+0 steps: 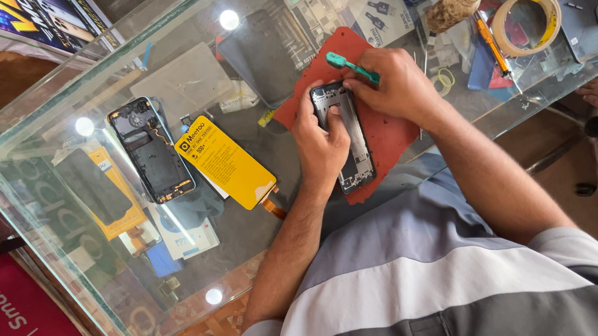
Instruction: The person uses a metal spudger to pry and separate the screen assembly from the smartphone chassis. They then use a toothbrush to clean the internal frame and edges of the device. The person continues to scrape adhesive residue from the phone's interior using the spudger and brush.
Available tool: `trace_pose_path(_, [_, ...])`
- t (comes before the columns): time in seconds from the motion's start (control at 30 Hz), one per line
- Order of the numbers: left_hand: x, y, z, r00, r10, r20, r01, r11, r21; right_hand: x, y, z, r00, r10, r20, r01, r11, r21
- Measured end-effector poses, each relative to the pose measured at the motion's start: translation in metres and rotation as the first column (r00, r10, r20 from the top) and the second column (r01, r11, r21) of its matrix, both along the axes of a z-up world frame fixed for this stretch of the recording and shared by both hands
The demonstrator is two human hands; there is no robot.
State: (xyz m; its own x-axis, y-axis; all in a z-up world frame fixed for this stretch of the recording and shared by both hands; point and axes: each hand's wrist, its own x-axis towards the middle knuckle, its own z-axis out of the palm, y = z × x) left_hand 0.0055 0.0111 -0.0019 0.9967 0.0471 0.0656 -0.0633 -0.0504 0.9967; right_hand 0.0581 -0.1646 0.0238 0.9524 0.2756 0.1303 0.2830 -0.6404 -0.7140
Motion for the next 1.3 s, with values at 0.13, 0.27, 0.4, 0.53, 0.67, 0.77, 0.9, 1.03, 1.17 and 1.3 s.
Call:
trace_pose_path(0.13, [0.001, 0.002, 0.005, 1.0, -0.001, 0.024, -0.001, 0.998, 0.056, 0.004, 0.006, 0.002, 0.994, 0.092, 0.055, -0.08, 0.98, -0.182])
trace_pose_path(0.27, [0.002, 0.001, 0.007, 1.0, 0.006, -0.022, -0.004, 0.996, 0.093, 0.004, 0.013, 0.005, 0.954, 0.245, 0.174, -0.132, 0.863, -0.488])
trace_pose_path(0.4, [0.003, 0.0, 0.007, 0.999, 0.034, 0.005, -0.034, 0.989, 0.141, 0.008, 0.012, 0.006, 0.924, 0.294, 0.244, -0.131, 0.845, -0.519])
trace_pose_path(0.53, [0.002, -0.002, 0.008, 0.999, 0.046, 0.016, -0.047, 0.992, 0.119, 0.008, 0.01, 0.005, 0.926, 0.276, 0.257, -0.118, 0.859, -0.498])
trace_pose_path(0.67, [0.001, -0.002, 0.008, 0.999, 0.042, -0.002, -0.042, 0.993, 0.107, 0.007, 0.008, 0.003, 0.927, 0.254, 0.275, -0.1, 0.877, -0.47])
trace_pose_path(0.77, [0.002, -0.002, 0.007, 0.998, 0.053, 0.028, -0.057, 0.988, 0.144, 0.005, 0.009, 0.003, 0.933, 0.228, 0.278, -0.072, 0.876, -0.478])
trace_pose_path(0.9, [0.001, -0.002, 0.008, 0.993, 0.043, 0.111, -0.054, 0.993, 0.1, -0.003, 0.004, 0.001, 0.948, 0.156, 0.278, -0.047, 0.931, -0.363])
trace_pose_path(1.03, [0.001, -0.002, 0.009, 0.998, 0.034, -0.061, -0.032, 0.999, 0.037, -0.004, -0.01, -0.006, 0.975, 0.06, 0.214, -0.005, 0.969, -0.246])
trace_pose_path(1.17, [0.0, -0.001, 0.009, 0.993, 0.032, -0.116, -0.033, 0.999, -0.008, -0.002, -0.02, -0.001, 0.985, -0.135, 0.11, 0.146, 0.984, -0.098])
trace_pose_path(1.3, [0.001, -0.003, 0.008, 0.991, 0.133, 0.02, -0.132, 0.991, -0.03, -0.017, -0.018, 0.026, 1.0, 0.006, -0.021, -0.005, 0.998, 0.065])
